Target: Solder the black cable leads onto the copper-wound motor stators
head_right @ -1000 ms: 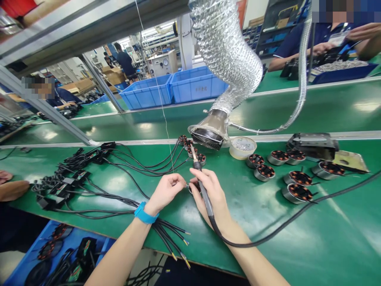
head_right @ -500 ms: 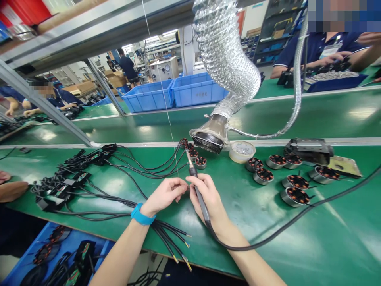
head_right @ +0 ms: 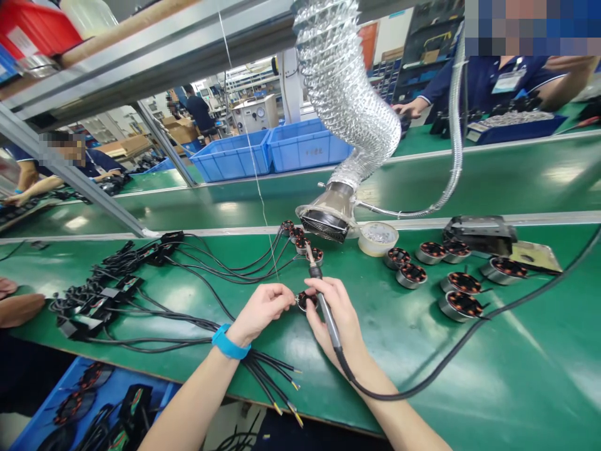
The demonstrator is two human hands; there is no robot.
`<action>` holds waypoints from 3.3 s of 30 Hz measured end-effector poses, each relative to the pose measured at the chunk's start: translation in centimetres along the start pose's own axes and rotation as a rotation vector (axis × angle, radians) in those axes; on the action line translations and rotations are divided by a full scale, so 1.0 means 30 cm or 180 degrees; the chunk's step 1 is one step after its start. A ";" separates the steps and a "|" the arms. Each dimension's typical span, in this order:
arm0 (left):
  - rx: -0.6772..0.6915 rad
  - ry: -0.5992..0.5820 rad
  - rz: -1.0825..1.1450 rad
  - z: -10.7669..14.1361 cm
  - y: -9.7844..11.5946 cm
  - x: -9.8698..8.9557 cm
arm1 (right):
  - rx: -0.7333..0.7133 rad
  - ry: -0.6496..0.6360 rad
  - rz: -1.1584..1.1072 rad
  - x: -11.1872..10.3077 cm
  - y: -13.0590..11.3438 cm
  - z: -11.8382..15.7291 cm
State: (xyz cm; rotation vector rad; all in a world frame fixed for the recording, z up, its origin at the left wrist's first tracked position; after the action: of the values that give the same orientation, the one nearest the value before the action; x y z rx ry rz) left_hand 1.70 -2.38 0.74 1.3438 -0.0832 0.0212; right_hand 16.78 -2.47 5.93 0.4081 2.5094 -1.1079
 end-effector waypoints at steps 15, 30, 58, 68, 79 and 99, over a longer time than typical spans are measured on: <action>-0.0302 -0.0379 0.0384 -0.001 -0.026 0.017 | 0.0103 -0.0335 -0.0328 0.043 0.047 -0.048; -0.0367 -0.0259 0.0544 0.017 -0.033 0.016 | 0.0177 -0.0846 -0.0136 0.075 0.086 0.042; -0.0356 -0.0326 0.0447 0.000 -0.044 0.025 | -0.0701 0.0806 -0.0044 -0.155 -0.039 0.139; -0.0371 -0.0351 0.0486 0.003 -0.049 0.025 | -0.0693 0.0634 0.0061 -0.139 -0.047 0.125; -0.0326 -0.0339 0.0487 0.004 -0.041 0.023 | 0.0094 0.0621 0.0132 -0.136 0.023 0.152; -0.0408 -0.0308 0.0487 0.004 -0.044 0.025 | 0.0487 0.0484 0.0098 -0.088 0.044 0.059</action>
State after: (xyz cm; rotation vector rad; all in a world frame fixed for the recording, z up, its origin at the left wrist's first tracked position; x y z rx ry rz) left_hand 2.53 -2.82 -0.47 1.2077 -0.2650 0.0786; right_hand 20.04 -3.24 5.13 0.5917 2.5456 -1.3066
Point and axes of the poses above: each hand's wrist, its own z-axis away from the middle knuckle, its own x-axis out of the palm, y = z × x, the point moved 8 cm from there along -z, towards the middle knuckle, and after that the axes turned 6 degrees about z, right-handed, at the moved point
